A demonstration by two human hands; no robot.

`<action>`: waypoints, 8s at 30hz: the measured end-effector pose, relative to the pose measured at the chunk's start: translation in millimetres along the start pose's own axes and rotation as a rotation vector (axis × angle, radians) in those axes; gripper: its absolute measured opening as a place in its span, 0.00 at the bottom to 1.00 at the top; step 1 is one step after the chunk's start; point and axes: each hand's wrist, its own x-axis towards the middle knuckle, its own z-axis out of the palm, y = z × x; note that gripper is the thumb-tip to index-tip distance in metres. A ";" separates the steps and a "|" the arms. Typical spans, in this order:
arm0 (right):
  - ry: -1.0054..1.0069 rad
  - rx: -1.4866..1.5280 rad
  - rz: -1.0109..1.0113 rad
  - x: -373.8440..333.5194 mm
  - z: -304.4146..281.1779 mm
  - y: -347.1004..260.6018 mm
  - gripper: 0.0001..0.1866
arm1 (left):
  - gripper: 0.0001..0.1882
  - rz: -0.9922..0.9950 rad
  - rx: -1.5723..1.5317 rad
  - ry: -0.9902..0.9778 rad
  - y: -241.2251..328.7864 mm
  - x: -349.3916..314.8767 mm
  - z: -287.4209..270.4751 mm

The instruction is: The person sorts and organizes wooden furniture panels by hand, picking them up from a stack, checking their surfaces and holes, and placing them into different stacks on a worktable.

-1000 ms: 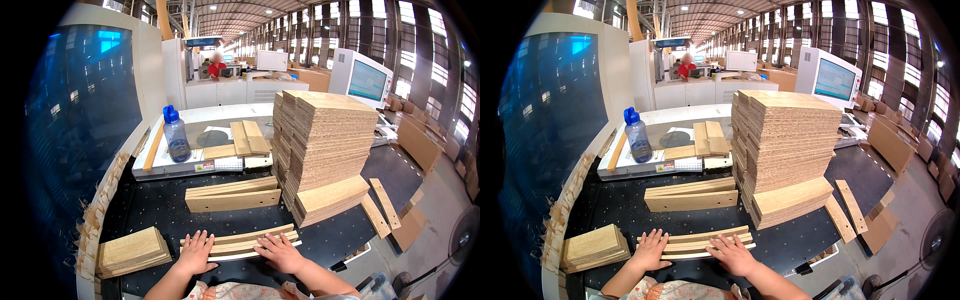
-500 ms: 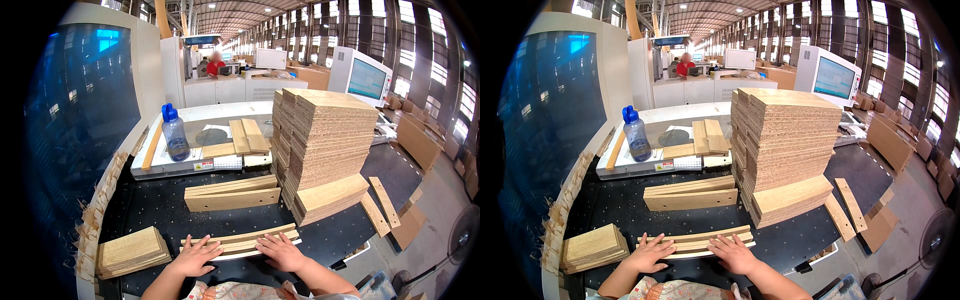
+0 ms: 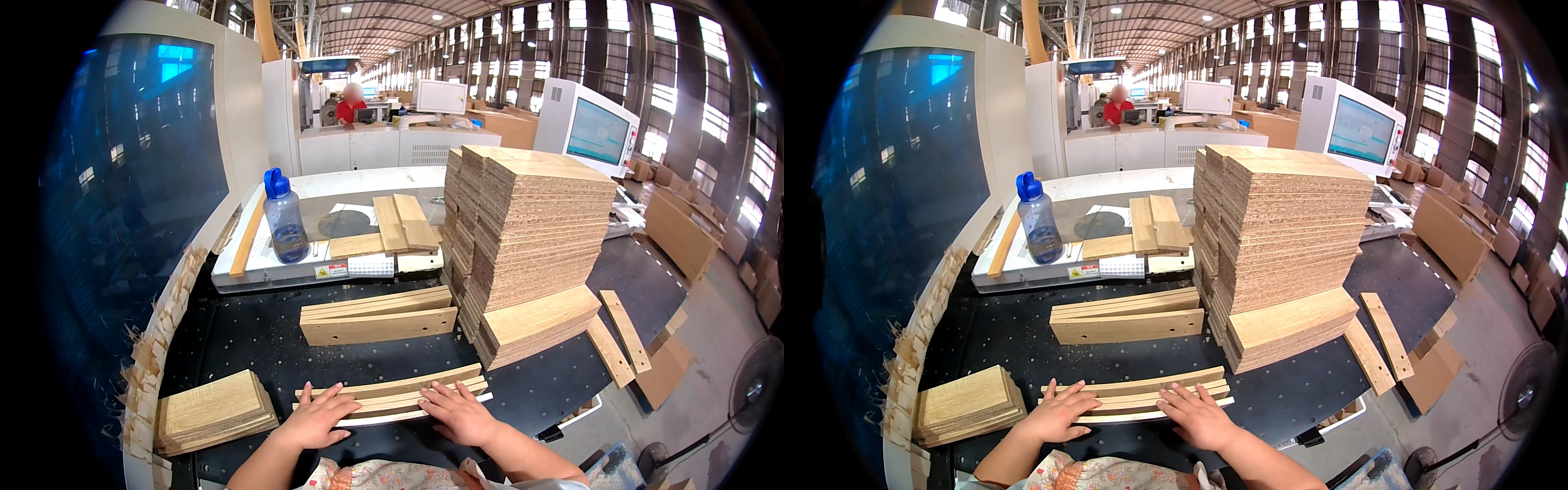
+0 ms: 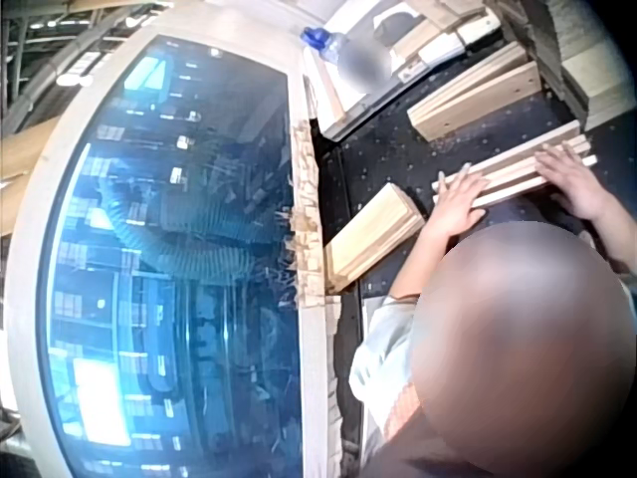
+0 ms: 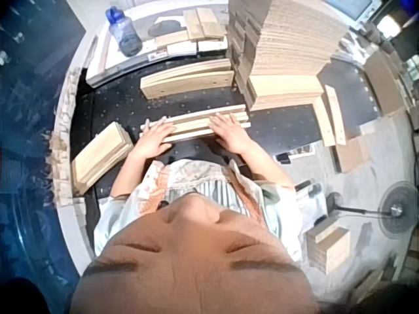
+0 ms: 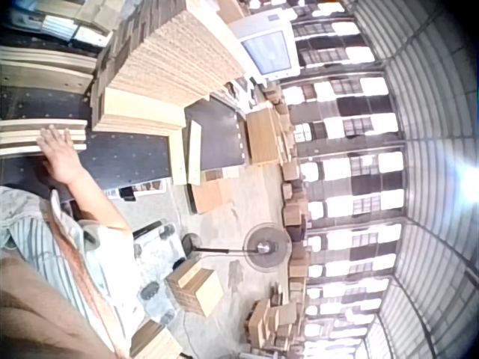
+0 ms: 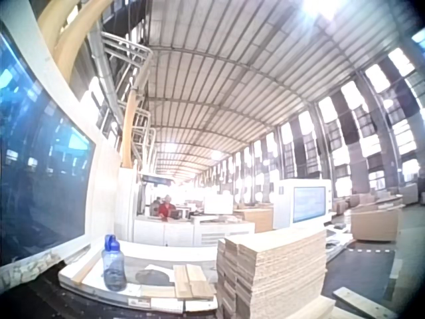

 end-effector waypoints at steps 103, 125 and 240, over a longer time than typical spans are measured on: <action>-0.319 0.021 -0.452 -29.8 -23.7 20.7 0.08 | 0.21 0.333 0.098 -0.034 3.2 -34.9 4.2; -0.398 0.023 -0.348 -41.6 -31.4 21.1 0.09 | 0.25 0.149 0.078 -0.223 18.8 -26.8 16.9; -0.085 0.158 -0.019 32.9 2.6 -64.5 0.23 | 0.30 0.051 0.221 0.255 53.6 -41.2 -18.9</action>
